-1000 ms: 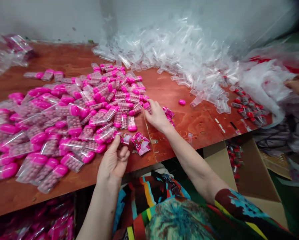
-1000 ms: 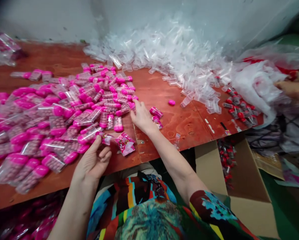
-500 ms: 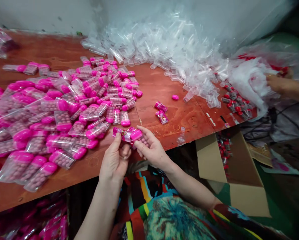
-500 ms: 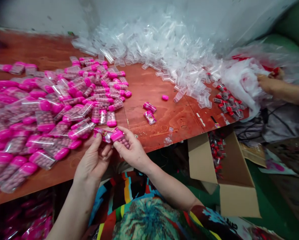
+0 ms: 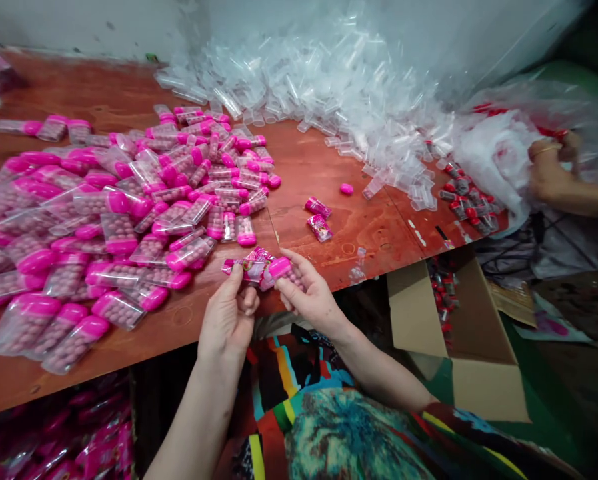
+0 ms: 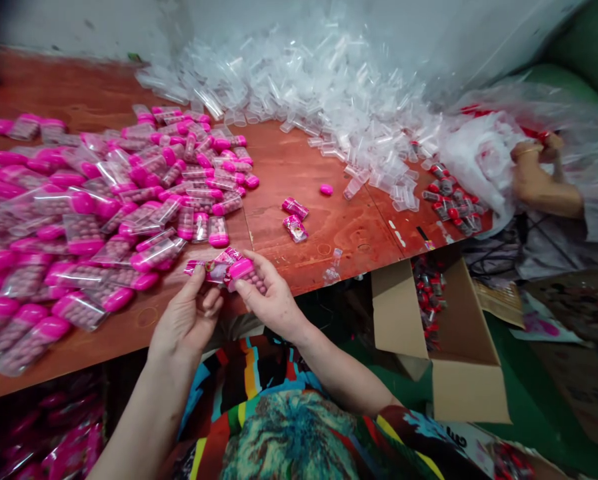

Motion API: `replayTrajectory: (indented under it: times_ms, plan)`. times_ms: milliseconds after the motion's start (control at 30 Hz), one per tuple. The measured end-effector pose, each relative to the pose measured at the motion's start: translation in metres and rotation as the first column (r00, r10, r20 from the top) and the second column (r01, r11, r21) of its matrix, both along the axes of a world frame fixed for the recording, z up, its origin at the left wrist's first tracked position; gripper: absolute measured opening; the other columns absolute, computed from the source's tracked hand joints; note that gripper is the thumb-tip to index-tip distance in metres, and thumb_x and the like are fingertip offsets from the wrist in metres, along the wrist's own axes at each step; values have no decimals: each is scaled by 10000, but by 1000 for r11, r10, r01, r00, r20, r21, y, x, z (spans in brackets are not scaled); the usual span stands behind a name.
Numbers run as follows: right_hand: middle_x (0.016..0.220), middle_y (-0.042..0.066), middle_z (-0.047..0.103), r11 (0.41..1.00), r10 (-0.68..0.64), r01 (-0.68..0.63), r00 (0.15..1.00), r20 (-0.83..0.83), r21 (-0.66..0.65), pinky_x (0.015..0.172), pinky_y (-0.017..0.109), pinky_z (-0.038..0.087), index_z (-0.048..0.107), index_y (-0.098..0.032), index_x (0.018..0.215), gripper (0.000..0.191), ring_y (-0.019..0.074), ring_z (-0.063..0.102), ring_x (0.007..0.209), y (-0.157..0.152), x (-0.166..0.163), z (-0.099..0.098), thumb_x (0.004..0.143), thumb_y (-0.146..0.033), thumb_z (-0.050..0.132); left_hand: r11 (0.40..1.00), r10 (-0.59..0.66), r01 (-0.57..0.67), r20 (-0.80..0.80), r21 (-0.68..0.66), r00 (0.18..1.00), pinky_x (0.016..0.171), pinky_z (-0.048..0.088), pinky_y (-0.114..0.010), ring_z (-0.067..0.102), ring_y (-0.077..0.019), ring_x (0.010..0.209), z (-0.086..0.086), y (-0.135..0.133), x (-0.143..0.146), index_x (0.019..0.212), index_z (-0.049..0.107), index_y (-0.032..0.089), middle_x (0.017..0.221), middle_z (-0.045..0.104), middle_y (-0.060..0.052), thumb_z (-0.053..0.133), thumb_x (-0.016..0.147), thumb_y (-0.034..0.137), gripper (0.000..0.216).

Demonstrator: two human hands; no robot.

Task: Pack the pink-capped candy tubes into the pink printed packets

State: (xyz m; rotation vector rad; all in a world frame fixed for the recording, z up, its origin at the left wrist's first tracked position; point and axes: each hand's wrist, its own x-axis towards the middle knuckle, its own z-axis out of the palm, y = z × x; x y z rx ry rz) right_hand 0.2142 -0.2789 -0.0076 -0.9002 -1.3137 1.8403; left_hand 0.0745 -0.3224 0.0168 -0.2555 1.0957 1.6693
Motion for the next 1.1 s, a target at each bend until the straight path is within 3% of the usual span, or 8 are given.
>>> replayTrajectory:
  times_ms: [233,567,733,967,1100]
  plan:
    - [811,-59,525,1000,-8,8,1000,15,-23,451,212,324,532,-261,1514,641,86,428,552,-6,-3,-8,954,-423,797,998,-54,54,-9,16,999,347,281,-160,363,-23,375,-3,0,5,749,649,156,548,502,92,1002,740,311,386]
    - [800,-74,514,1000,-16,16,1000,9,-10,475,213,347,524,-256,1508,634,71,426,530,-6,0,-12,966,-450,788,998,-58,59,27,-9,998,325,280,-167,351,-31,313,8,0,7,732,634,149,531,553,59,853,892,191,274]
    - [820,-65,516,999,-41,41,999,26,-12,485,211,354,508,-264,1517,653,78,434,554,-8,-1,-13,964,-461,794,999,-28,29,37,-25,999,327,277,-160,369,-25,325,6,0,7,709,610,156,520,541,74,918,829,198,333]
    - [839,-51,580,998,59,-59,998,-5,-22,488,212,379,517,-262,1520,640,72,454,542,-16,1,-10,973,-443,796,999,-41,42,21,-20,999,333,265,-165,369,-31,327,0,-1,7,728,624,161,488,498,86,901,855,270,324]
    - [814,-62,557,999,-1,2,999,35,-33,450,204,345,511,-252,1525,668,69,455,522,-10,4,-10,963,-466,802,997,-67,68,30,-22,997,335,273,-177,357,-37,313,1,-5,6,727,622,167,503,528,74,844,877,242,278]
